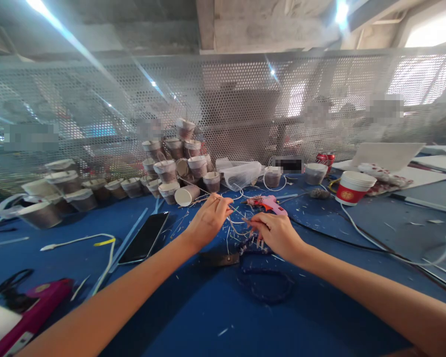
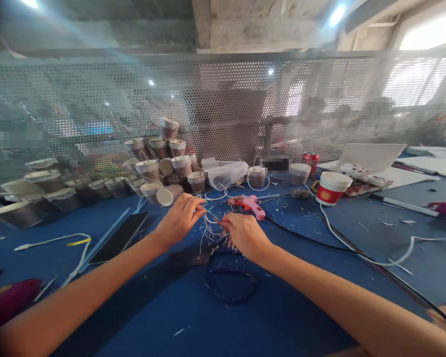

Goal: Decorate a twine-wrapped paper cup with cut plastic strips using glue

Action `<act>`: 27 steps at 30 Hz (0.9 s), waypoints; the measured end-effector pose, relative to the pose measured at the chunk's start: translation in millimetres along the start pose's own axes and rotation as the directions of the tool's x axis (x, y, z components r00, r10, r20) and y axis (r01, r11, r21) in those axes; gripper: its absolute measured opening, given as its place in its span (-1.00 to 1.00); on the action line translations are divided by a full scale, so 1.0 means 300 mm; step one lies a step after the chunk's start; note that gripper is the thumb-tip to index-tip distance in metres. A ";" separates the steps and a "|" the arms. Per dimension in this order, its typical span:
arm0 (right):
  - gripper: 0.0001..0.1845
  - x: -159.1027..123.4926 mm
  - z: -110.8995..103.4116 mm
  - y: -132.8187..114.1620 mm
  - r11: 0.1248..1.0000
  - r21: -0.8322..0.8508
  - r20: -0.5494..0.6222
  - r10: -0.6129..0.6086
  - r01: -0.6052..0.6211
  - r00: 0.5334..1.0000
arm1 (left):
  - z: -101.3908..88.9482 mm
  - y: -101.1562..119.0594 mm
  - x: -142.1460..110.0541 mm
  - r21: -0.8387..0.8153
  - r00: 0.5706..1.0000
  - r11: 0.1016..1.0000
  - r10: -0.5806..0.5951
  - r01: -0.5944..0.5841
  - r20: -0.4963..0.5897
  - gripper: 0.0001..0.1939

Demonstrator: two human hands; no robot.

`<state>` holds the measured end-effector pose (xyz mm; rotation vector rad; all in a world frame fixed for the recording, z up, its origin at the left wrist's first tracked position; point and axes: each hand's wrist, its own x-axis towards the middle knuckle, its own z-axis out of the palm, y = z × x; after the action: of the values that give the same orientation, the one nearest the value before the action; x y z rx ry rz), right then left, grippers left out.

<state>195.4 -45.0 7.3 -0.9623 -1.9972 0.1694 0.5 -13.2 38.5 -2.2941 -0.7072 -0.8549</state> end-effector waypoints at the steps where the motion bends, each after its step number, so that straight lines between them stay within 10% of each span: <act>1: -0.81 0.001 -0.001 -0.003 1.000 0.012 0.008 -0.009 0.009 1.000 | 0.001 -0.002 -0.001 0.000 1.000 1.000 -0.006 0.006 0.002 -0.84; 27: -0.81 -0.007 -0.004 -0.013 0.994 -0.079 -0.056 0.067 -0.072 0.996 | -0.006 0.006 0.002 -0.080 0.996 0.993 -0.088 0.091 0.031 -0.71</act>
<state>194.6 -49.5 8.5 -1.0776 -1.9352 0.1010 1.4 -15.6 39.5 -2.3653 -0.8066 -0.9096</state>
